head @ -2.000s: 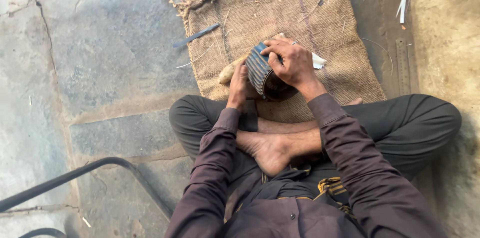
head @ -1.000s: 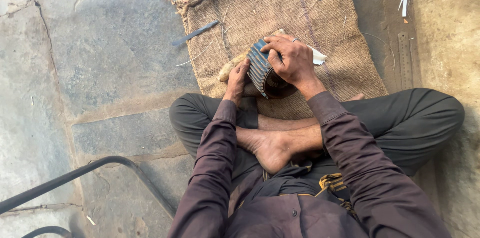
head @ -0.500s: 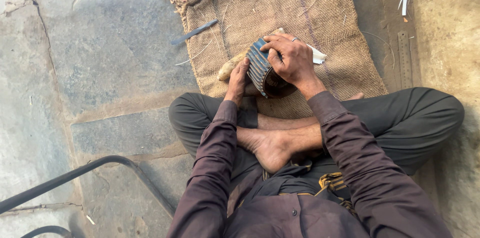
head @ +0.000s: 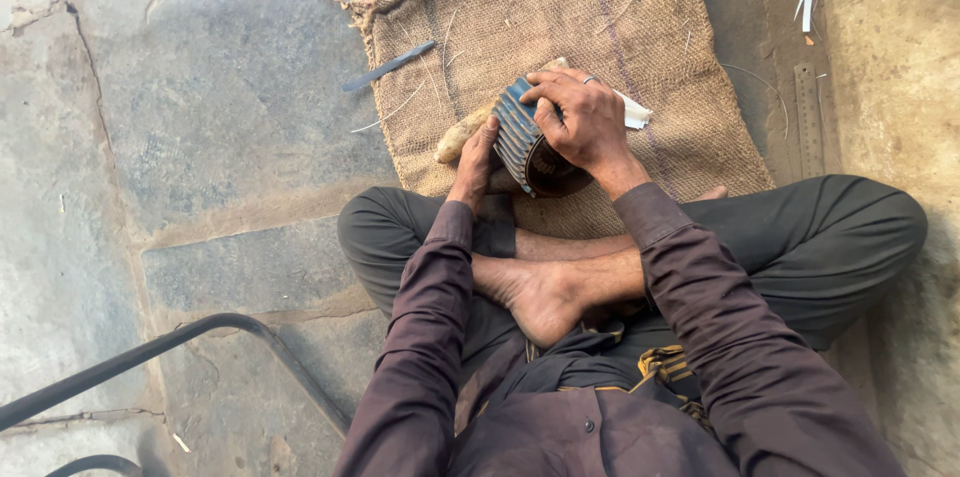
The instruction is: The person sits cross-legged on a burlap mat on the floor and inserts small white paper strips one at a time into slots around the finned opening of a blower rotor, rotating the rotor between insertions and occasionally repositioning it on the mat.
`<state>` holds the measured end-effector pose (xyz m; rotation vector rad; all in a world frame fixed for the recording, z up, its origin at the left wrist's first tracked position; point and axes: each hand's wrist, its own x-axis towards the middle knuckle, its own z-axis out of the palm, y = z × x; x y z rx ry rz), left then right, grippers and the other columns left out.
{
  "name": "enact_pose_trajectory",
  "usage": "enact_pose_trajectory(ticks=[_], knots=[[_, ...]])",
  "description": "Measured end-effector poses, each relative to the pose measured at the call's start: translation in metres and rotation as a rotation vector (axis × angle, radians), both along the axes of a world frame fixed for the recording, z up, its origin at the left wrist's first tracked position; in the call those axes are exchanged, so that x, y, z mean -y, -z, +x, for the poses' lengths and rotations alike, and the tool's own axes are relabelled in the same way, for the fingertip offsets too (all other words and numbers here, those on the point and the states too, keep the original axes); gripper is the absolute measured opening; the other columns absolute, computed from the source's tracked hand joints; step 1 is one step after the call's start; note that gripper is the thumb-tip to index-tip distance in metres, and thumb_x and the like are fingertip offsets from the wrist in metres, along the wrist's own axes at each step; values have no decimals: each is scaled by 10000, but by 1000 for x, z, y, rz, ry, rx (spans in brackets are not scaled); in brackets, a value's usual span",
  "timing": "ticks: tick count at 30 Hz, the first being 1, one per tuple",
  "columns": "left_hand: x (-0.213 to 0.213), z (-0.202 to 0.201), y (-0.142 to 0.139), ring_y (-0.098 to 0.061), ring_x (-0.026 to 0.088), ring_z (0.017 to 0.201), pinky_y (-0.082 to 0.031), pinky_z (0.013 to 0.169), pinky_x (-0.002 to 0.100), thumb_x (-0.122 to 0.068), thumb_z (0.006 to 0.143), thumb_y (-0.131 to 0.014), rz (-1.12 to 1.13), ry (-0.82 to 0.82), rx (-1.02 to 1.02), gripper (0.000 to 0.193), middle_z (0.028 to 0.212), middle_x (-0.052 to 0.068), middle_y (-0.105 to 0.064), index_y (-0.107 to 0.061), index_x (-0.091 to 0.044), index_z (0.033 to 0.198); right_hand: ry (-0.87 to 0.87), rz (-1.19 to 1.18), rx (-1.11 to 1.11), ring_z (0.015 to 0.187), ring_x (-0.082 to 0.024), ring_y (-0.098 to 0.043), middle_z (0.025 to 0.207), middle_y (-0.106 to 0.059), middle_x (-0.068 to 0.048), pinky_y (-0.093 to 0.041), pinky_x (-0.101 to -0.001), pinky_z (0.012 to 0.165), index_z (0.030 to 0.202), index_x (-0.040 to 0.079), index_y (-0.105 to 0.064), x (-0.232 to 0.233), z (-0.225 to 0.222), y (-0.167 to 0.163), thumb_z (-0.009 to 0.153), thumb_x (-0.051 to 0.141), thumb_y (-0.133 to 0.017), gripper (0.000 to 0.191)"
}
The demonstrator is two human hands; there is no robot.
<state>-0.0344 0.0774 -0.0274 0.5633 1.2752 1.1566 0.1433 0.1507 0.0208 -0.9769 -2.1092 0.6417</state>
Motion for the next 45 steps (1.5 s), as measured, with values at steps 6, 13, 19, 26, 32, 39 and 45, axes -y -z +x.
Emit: enact_pose_trajectory(ticks=[6,13,19,26,32,39,45], knots=[[1,3,0,-547,219,1342,-406,1131,326,-639,952,-557,-45,-12,17,838,1478,136,-570,-499,5,1485,-2,-11,-6,1198,-260,-686,1207,-762,-33,-536,-406,1017,1000,135,-784,1,2,-1,964,170,-594,197],[0,3,3,-544,233,1344,-411,1144,342,-609,971,-575,14,-6,159,809,1465,142,-567,-489,14,1479,0,-22,-3,1204,-264,-678,1214,-760,-37,-531,-415,1011,996,135,-786,2,1,-2,957,174,-596,198],[3,0,4,-550,214,1325,-413,1124,318,-638,963,-560,15,6,-33,797,1438,136,-596,-554,-3,1445,2,-12,2,1209,-253,-681,1212,-763,-27,-530,-418,1016,999,138,-788,3,1,1,957,177,-585,211],[2,0,-3,-538,193,1337,-407,1129,319,-625,966,-539,-10,28,-9,773,1451,107,-575,-514,-42,1472,8,-15,-9,1205,-258,-683,1209,-763,-29,-527,-421,1021,995,141,-788,2,1,2,959,174,-583,210],[2,1,1,-571,210,1290,-438,1109,333,-597,994,-549,49,13,49,740,1403,130,-606,-546,-7,1441,12,-6,-12,1199,-255,-684,1208,-764,-29,-528,-419,1009,991,141,-785,3,0,-1,955,176,-591,201],[1,-1,6,-587,204,1251,-452,1083,326,-576,996,-572,42,-6,27,704,1349,123,-641,-596,4,1395,10,6,-17,1184,-248,-683,1195,-765,-31,-529,-407,1004,986,137,-788,2,0,6,958,170,-591,202],[3,0,-3,-579,193,1283,-439,1099,315,-593,975,-572,20,0,-14,725,1386,110,-631,-582,-15,1414,-99,-65,81,1303,-334,-612,1384,-685,-80,-465,-545,1067,1194,181,-738,-8,6,6,979,312,-640,270]])
